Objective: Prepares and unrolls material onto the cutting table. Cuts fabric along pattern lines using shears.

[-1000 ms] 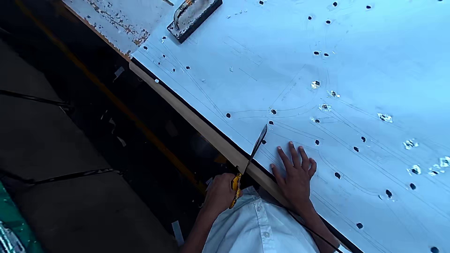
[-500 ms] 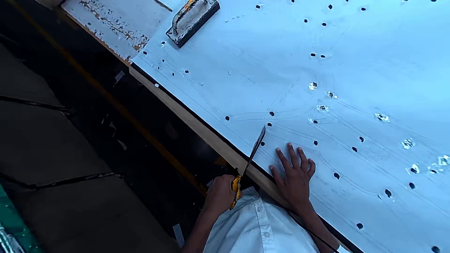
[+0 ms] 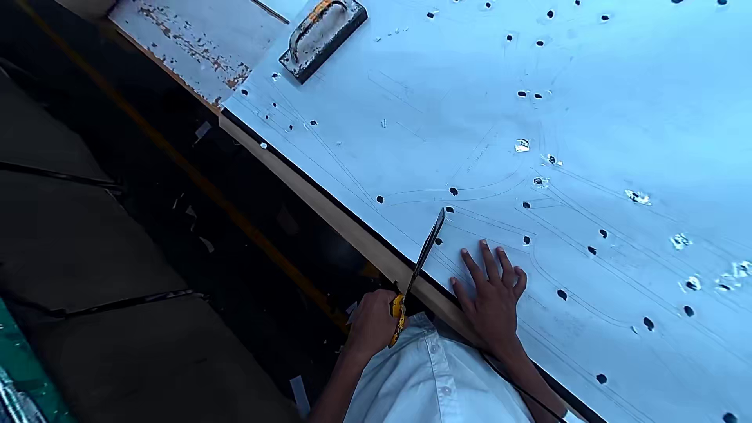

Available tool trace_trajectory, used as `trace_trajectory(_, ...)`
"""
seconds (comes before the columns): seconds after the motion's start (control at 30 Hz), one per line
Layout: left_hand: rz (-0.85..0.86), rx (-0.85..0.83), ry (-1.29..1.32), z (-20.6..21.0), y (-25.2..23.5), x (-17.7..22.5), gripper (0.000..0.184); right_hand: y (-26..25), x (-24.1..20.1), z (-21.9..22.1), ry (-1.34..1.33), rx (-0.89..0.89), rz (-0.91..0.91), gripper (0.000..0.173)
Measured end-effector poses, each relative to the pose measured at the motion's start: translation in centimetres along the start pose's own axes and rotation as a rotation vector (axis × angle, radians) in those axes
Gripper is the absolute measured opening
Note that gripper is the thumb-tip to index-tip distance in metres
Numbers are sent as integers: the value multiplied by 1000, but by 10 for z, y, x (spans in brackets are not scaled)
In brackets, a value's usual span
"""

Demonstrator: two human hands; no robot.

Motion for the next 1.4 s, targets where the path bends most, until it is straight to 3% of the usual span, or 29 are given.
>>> trace_trajectory(1.4, 37, 22, 69, -4, -7, 6, 11, 1, 0, 0, -14, 8, -9, 56)
Point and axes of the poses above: each hand's wrist, its own y-axis away from the middle knuckle, its own z-axis out of the palm, x = y × z, the point moved 7 cm from there along -y, towards the middle knuckle
